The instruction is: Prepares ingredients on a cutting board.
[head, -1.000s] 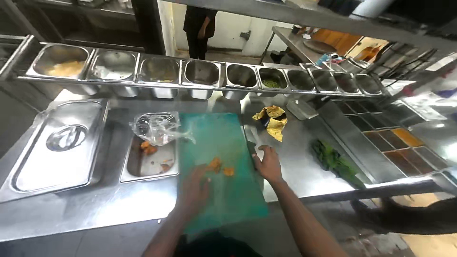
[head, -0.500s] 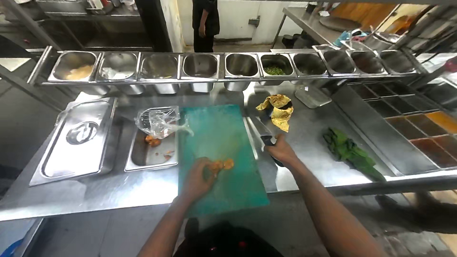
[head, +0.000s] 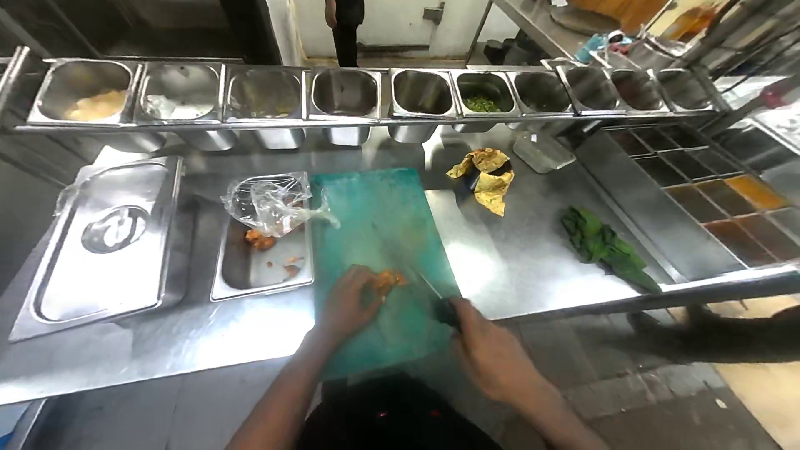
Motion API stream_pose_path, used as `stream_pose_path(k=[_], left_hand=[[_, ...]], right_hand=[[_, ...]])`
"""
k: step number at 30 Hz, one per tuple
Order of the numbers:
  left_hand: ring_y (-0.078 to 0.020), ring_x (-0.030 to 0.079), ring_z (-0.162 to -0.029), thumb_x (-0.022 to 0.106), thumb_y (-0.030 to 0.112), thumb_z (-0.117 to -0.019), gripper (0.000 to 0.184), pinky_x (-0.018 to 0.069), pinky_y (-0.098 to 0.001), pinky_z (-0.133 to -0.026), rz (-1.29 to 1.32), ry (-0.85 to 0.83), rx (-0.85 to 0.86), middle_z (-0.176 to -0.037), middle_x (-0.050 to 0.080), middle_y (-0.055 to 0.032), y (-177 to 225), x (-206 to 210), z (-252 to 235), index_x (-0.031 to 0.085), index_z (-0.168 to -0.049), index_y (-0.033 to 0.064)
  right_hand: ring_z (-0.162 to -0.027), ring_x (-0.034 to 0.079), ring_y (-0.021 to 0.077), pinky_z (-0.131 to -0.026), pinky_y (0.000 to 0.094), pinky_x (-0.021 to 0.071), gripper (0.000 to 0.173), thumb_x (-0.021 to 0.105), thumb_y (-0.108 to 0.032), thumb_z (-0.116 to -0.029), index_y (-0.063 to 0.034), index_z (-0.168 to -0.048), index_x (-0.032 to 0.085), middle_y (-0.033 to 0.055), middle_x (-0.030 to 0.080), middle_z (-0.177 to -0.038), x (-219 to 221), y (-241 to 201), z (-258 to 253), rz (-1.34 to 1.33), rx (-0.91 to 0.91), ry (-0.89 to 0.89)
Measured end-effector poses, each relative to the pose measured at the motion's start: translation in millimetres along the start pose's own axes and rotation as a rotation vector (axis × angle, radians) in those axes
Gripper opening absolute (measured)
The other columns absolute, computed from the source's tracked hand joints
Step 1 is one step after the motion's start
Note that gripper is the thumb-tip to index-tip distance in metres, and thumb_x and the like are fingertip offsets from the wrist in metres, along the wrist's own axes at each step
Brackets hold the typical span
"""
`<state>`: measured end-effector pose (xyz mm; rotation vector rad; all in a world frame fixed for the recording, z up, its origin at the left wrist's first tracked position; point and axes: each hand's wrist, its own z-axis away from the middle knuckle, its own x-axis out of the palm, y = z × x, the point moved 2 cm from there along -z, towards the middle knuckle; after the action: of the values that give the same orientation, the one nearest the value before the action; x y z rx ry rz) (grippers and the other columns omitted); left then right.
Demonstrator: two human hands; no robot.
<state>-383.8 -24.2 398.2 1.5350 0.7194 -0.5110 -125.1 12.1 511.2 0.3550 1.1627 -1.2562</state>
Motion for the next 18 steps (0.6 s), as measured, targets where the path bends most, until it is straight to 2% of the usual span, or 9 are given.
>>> stream_pose_path(k=[2,4,9,11,13,15,18], left_hand=[[-0.0142,0.066,-0.108,0.075,0.034,-0.0885,0.030,0.0583,-0.0372,-0.092,-0.022,-0.014,0.015,-0.122,0.065,-0.0025,1,-2,-3,0.071,-0.110,0.0142],[-0.0146,0.066,-0.108,0.075,0.032,-0.0882,0.028,0.0584,-0.0377,-0.092,-0.030,-0.033,0.027,-0.120,0.066,-0.0024,4,-5,-7,0.072,-0.110,0.0148],[-0.0137,0.067,-0.104,0.078,0.032,-0.0868,0.028,0.0581,-0.0366,-0.091,-0.020,-0.079,0.007,-0.116,0.068,-0.0012,8,-11,-13,0.072,-0.109,0.0149],[-0.0146,0.067,-0.101,0.078,0.031,-0.0870,0.029,0.0586,-0.0377,-0.089,-0.011,-0.087,0.005,-0.114,0.069,-0.0020,9,-13,-14,0.073,-0.110,0.0144],[-0.0139,0.068,-0.099,0.078,0.031,-0.0869,0.027,0.0590,-0.0375,-0.088,-0.002,-0.084,0.013,-0.112,0.069,-0.0013,9,-15,-15,0.074,-0.108,0.0158],[-0.0138,0.068,-0.101,0.078,0.030,-0.0868,0.026,0.0589,-0.0377,-0.089,0.007,-0.078,0.009,-0.113,0.070,-0.0013,7,-14,-13,0.074,-0.108,0.0161],[-0.0152,0.067,-0.107,0.079,0.031,-0.0867,0.029,0.0578,-0.0396,-0.094,0.022,-0.084,-0.017,-0.117,0.070,-0.0021,8,-14,-11,0.075,-0.110,0.0155]], right_hand=[[-0.094,0.072,0.0370,-0.079,0.0543,0.0591,0.049,0.047,-0.026,-0.1039,-0.0090,-0.150,0.040,0.0192,0.060,-0.134,17,-15,-5,0.106,0.070,-0.081],[-0.096,0.071,0.0384,-0.080,0.0543,0.0587,0.047,0.046,-0.023,-0.1042,-0.0081,-0.148,0.039,0.0196,0.059,-0.136,23,-27,-8,0.191,0.119,-0.147],[-0.091,0.072,0.0407,-0.075,0.0541,0.0585,0.045,0.045,-0.014,-0.1024,-0.0051,-0.145,0.037,0.0210,0.067,-0.115,14,-49,-1,0.390,0.108,-0.204],[-0.089,0.072,0.0404,-0.074,0.0537,0.0588,0.048,0.043,-0.015,-0.1034,-0.0064,-0.150,0.034,0.0204,0.067,-0.114,7,-53,5,0.423,0.085,-0.214],[-0.091,0.072,0.0416,-0.075,0.0546,0.0584,0.047,0.040,-0.022,-0.1079,-0.0072,-0.152,0.033,0.0211,0.067,-0.114,1,-55,7,0.441,0.069,-0.239],[-0.091,0.072,0.0425,-0.075,0.0551,0.0584,0.046,0.038,-0.029,-0.1102,-0.0072,-0.150,0.035,0.0217,0.067,-0.113,-2,-58,7,0.462,0.067,-0.249],[-0.092,0.071,0.0437,-0.076,0.0567,0.0581,0.044,0.039,-0.029,-0.1099,-0.0064,-0.147,0.036,0.0229,0.067,-0.112,-2,-59,1,0.460,0.069,-0.279]])
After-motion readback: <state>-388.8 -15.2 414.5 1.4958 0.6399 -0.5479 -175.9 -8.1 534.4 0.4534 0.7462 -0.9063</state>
